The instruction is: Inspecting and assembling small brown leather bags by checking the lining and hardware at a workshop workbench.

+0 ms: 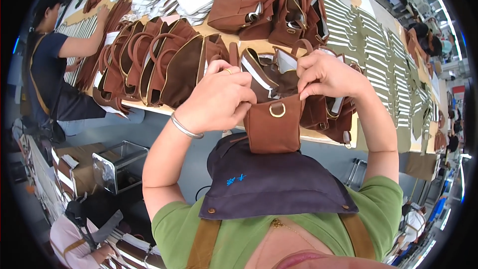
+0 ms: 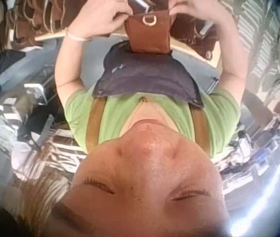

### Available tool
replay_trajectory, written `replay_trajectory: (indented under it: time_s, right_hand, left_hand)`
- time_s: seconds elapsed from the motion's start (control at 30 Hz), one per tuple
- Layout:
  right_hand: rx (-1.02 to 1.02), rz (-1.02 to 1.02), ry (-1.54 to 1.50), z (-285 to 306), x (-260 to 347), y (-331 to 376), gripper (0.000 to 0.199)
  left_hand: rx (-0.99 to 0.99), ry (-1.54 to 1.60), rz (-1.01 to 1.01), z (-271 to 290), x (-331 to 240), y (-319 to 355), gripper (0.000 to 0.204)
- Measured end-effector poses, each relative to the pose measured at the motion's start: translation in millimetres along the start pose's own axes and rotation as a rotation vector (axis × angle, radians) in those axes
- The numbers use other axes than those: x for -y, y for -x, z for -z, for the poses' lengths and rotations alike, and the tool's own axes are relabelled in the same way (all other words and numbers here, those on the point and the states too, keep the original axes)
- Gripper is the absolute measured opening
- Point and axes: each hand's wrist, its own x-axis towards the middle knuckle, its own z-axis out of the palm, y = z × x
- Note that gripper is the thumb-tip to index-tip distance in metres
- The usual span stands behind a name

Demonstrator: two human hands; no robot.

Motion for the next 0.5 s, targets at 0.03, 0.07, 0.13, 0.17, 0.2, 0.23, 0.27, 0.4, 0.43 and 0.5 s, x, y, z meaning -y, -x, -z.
replay_trajectory:
  time_s: [0.03, 0.07, 0.13, 0.17, 0.2, 0.23, 0.27, 0.4, 0.43, 0.5]
  right_hand:
    - [-0.02, 0.088, 0.037, -0.4, 5.2, 2.6, 0.017]
    - [-0.051, 0.127, 0.111, -3.5, 6.4, 5.7, 0.017]
    - [-0.033, 0.133, 0.115, -11.7, 10.6, 3.8, 0.016]
    - [-0.006, 0.14, 0.121, -15.7, 11.7, 0.9, 0.016]
    - [-0.007, 0.148, 0.127, -19.0, 14.5, -0.5, 0.016]
    - [-0.008, 0.151, 0.124, -20.8, 16.6, 0.3, 0.016]
    - [-0.034, 0.143, 0.125, -21.3, 19.0, 2.4, 0.015]
    - [-0.105, 0.061, 0.114, -18.0, 15.1, 17.6, 0.015]
    - [-0.116, 0.052, 0.111, -17.2, 11.1, 24.1, 0.015]
    - [-0.189, -0.062, 0.121, -17.0, 1.0, 36.4, 0.016]
  left_hand:
    - [0.008, 0.003, -0.008, 8.8, 0.2, -8.7, 0.018]
    - [0.213, 0.16, 0.16, 17.5, 3.4, -20.8, 0.02]
    - [0.339, 0.334, 0.236, 8.0, 26.8, -41.4, 0.027]
    - [0.364, 0.243, 0.234, 2.5, 32.1, -56.9, 0.031]
    - [0.358, 0.224, 0.147, -14.1, 41.6, -66.2, 0.034]
    - [0.349, 0.206, 0.063, -35.1, 49.5, -69.2, 0.038]
    - [0.355, 0.204, 0.059, -51.4, 49.8, -72.1, 0.038]
    - [0.539, 0.032, 0.046, -63.2, 45.0, -87.9, 0.036]
    - [0.69, 0.078, 0.153, -57.5, 41.7, -94.3, 0.034]
    - [0.734, 0.078, 0.106, -47.1, 48.4, -92.5, 0.029]
